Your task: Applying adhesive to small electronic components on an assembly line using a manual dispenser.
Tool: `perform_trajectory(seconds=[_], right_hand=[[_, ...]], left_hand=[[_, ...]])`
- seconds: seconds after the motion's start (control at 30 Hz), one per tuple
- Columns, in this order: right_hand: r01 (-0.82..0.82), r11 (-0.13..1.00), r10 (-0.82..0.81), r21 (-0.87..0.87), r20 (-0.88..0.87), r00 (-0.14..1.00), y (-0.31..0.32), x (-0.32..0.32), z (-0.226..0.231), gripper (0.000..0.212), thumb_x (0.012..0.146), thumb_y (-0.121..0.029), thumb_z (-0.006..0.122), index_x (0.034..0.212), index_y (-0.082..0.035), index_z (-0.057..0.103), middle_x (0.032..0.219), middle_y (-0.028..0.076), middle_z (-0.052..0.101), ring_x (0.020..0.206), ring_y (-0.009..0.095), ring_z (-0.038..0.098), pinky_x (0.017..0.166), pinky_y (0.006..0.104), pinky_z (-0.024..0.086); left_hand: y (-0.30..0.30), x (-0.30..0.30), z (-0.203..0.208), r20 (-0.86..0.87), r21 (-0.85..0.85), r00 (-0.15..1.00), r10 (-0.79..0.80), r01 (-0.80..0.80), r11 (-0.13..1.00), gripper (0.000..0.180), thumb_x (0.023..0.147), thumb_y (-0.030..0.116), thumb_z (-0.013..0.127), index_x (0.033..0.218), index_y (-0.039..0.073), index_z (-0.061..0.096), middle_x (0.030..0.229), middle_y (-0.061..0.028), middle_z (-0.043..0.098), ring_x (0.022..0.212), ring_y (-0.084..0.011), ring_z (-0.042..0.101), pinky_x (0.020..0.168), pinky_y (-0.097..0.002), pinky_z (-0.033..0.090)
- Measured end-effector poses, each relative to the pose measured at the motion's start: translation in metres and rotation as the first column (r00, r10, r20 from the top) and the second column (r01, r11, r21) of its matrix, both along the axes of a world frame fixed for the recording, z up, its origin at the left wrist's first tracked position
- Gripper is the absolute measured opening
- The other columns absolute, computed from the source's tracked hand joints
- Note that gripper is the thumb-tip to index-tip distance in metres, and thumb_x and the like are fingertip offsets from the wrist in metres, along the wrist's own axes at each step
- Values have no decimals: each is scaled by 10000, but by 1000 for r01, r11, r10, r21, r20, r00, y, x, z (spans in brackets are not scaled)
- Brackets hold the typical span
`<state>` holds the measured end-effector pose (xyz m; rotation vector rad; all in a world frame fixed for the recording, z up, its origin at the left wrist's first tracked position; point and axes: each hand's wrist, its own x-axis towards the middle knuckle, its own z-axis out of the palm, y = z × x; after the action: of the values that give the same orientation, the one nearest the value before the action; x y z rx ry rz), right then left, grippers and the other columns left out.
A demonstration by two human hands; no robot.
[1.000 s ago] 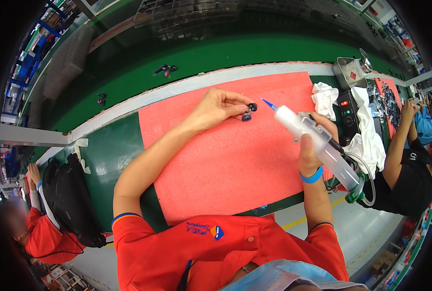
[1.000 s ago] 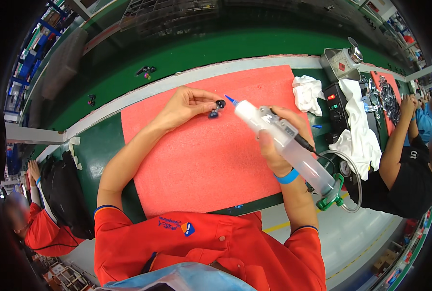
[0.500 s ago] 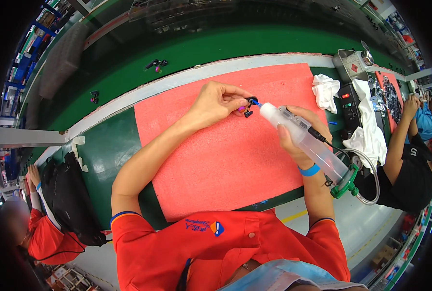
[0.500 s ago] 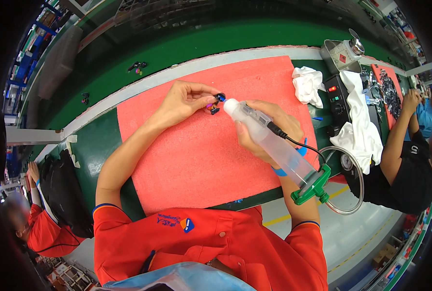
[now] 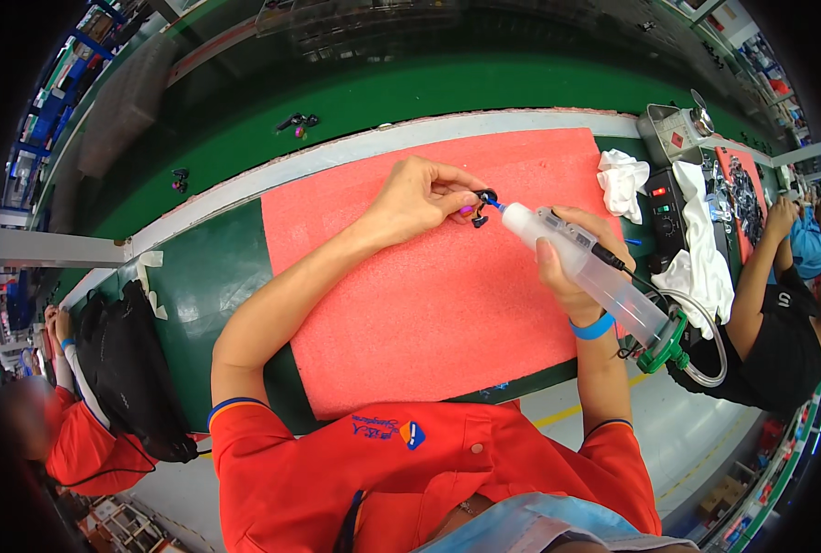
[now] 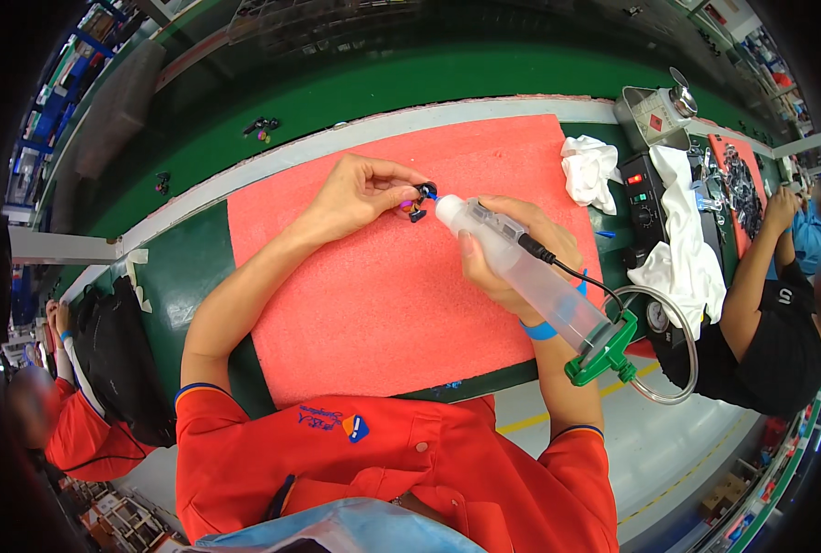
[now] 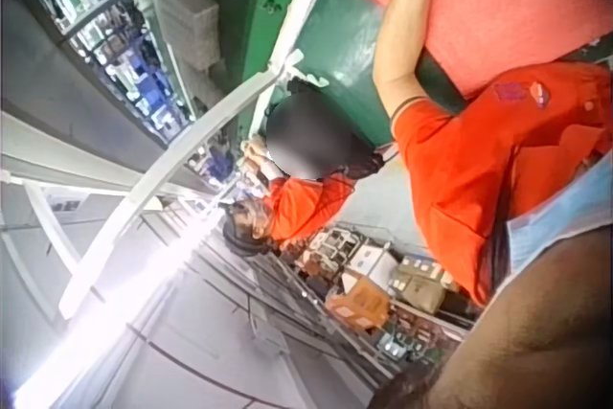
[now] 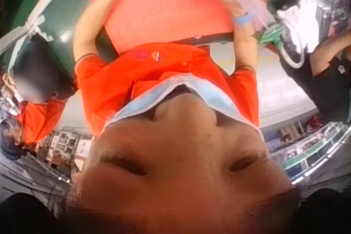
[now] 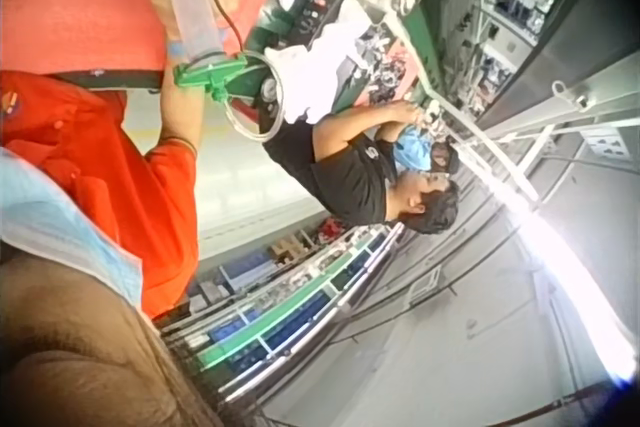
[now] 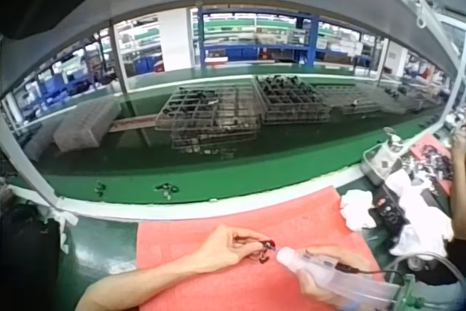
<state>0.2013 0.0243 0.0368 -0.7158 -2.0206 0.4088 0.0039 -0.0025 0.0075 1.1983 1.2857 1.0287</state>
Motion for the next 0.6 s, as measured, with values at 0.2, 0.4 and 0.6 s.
perform_trajectory(seconds=[0.2, 0.4, 0.6], right_hand=[[-32, 994, 36, -102, 31, 999, 0, 3, 1, 306, 625, -110, 662, 878, 20, 550, 798, 112, 593, 688, 171, 597, 631, 257, 480], [-124, 976, 93, -178, -172, 981, 2, 15, -7, 422, 700, -242, 623, 990, 22, 468, 830, 145, 565, 598, 195, 576, 554, 263, 481], [-167, 974, 72, -154, -488, 870, -4, 5, -15, 537, 739, -355, 572, 1067, 25, 381, 892, 180, 523, 549, 220, 557, 479, 284, 473]], left_hand=[[2, 1, -1, 59, -9, 998, -3, 4, 1000, 162, 769, 12, 530, 914, -44, 577, 798, -104, 601, 712, -117, 575, 656, -230, 486], [12, -14, 4, 122, -22, 991, 63, -60, 998, 155, 779, 32, 527, 903, -54, 564, 798, -105, 595, 695, -128, 581, 623, -225, 494], [63, -73, 9, -433, 468, 736, 519, -308, 828, 130, 707, 40, 546, 807, -20, 603, 682, -134, 609, 631, -184, 598, 572, -285, 464]])
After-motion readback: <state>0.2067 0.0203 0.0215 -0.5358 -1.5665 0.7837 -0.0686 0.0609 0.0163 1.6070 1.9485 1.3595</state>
